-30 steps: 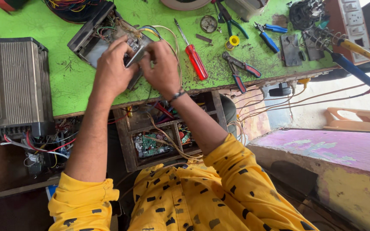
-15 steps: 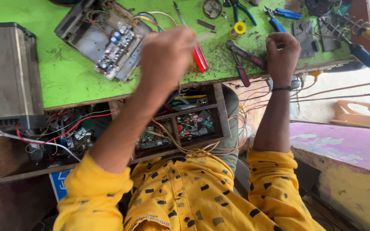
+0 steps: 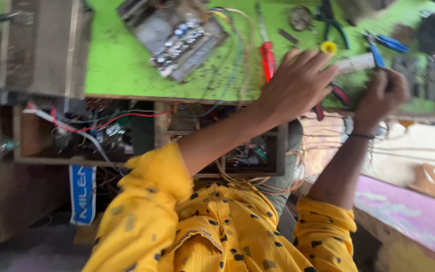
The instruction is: The person uses a red-handled screwdriver to tighten screws on a small metal electronics enclosure, repeatedly repositioning the device and adjusting wires. The person also handles a multimeter and probes on the workbench.
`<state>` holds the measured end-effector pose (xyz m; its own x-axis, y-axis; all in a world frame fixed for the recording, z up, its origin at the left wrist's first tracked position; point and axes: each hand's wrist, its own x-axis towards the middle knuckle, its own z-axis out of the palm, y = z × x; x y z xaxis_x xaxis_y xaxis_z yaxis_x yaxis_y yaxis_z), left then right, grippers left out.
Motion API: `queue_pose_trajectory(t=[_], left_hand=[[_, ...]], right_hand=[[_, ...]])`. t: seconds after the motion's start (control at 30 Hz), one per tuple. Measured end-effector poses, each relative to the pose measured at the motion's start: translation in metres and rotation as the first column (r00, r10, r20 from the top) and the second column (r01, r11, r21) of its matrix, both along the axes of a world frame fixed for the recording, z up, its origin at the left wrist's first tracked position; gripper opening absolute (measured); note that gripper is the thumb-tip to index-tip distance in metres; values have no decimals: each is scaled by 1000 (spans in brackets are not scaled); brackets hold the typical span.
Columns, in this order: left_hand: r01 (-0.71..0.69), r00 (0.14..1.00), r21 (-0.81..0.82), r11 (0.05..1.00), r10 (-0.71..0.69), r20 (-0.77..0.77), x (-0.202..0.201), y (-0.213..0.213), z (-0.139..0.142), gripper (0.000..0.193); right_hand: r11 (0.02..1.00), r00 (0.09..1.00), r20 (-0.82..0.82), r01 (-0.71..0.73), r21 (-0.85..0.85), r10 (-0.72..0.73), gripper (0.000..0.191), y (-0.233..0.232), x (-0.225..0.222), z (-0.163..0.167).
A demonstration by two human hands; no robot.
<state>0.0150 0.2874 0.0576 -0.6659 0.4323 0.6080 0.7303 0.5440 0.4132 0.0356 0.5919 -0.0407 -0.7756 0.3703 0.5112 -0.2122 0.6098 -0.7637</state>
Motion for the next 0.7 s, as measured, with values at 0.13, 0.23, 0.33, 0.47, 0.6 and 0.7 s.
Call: queue_pose_trajectory(t=[0.13, 0.23, 0.33, 0.47, 0.6, 0.7], left_hand=[[-201, 969, 156, 967, 174, 173, 39, -165, 2, 43], [-409, 900, -14, 913, 406, 159, 30, -241, -12, 52], [-353, 911, -97, 931, 365, 192, 8, -264, -22, 63], [-263, 932, -132, 956, 287, 220, -13, -265, -23, 56], [-171, 973, 47, 984, 161, 163, -20, -281, -23, 44], [-97, 952, 188, 977, 36, 304, -23, -289, -25, 42]], right_hand=[[994, 991, -134, 0, -114, -15, 6, -20, -5, 18], [976, 950, -255, 206, 75, -181, 16, -80, -12, 47], [986, 974, -152, -167, 15, 168, 20, -190, -21, 66], [591, 815, 180, -534, 605, 551, 38, -311, -38, 97], [472, 749, 172, -559, 681, 640, 36, -355, -64, 118], [462, 735, 132, -544, 700, 666, 27, -360, -73, 118]])
